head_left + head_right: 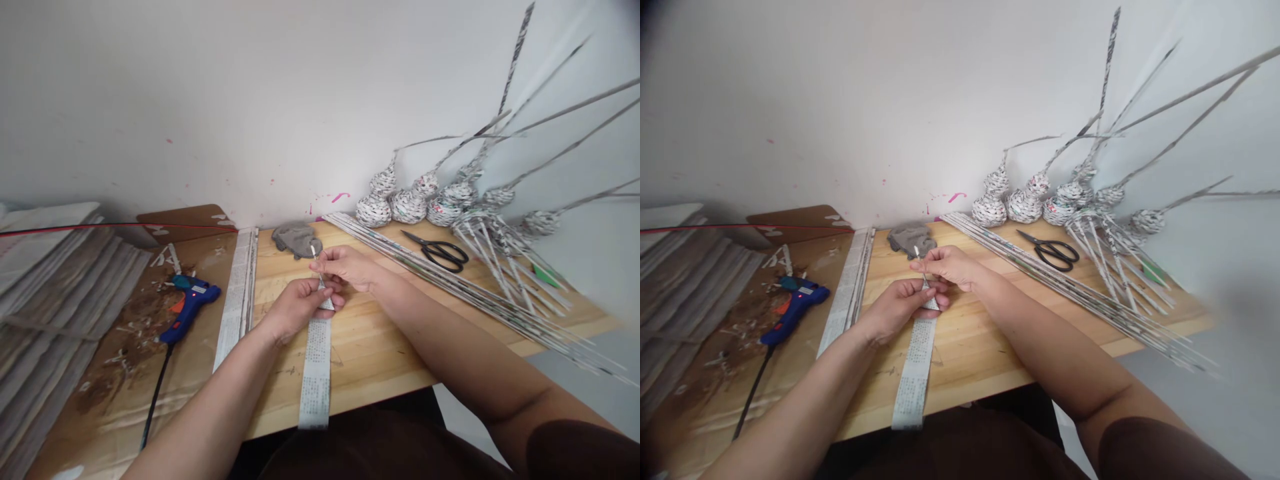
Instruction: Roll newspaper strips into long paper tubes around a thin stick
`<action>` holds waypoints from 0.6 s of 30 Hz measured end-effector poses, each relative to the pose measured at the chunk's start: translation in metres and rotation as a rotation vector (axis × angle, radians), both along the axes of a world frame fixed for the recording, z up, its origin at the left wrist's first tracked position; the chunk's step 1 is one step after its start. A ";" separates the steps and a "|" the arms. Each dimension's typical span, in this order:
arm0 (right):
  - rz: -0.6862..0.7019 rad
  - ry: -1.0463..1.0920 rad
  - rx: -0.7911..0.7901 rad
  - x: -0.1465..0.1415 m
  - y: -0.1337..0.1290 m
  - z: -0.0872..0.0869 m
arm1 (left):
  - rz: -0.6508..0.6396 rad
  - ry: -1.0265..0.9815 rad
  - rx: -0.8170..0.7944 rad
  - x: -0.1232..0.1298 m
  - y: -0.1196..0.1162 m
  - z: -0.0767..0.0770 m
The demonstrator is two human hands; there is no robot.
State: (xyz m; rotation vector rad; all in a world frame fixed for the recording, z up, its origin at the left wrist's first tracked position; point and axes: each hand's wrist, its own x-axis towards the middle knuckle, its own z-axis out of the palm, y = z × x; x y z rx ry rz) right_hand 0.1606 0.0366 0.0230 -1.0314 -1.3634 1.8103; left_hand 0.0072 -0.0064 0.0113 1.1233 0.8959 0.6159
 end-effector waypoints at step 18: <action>0.093 -0.012 0.051 0.002 0.004 -0.001 | -0.019 -0.014 -0.032 0.000 -0.001 -0.001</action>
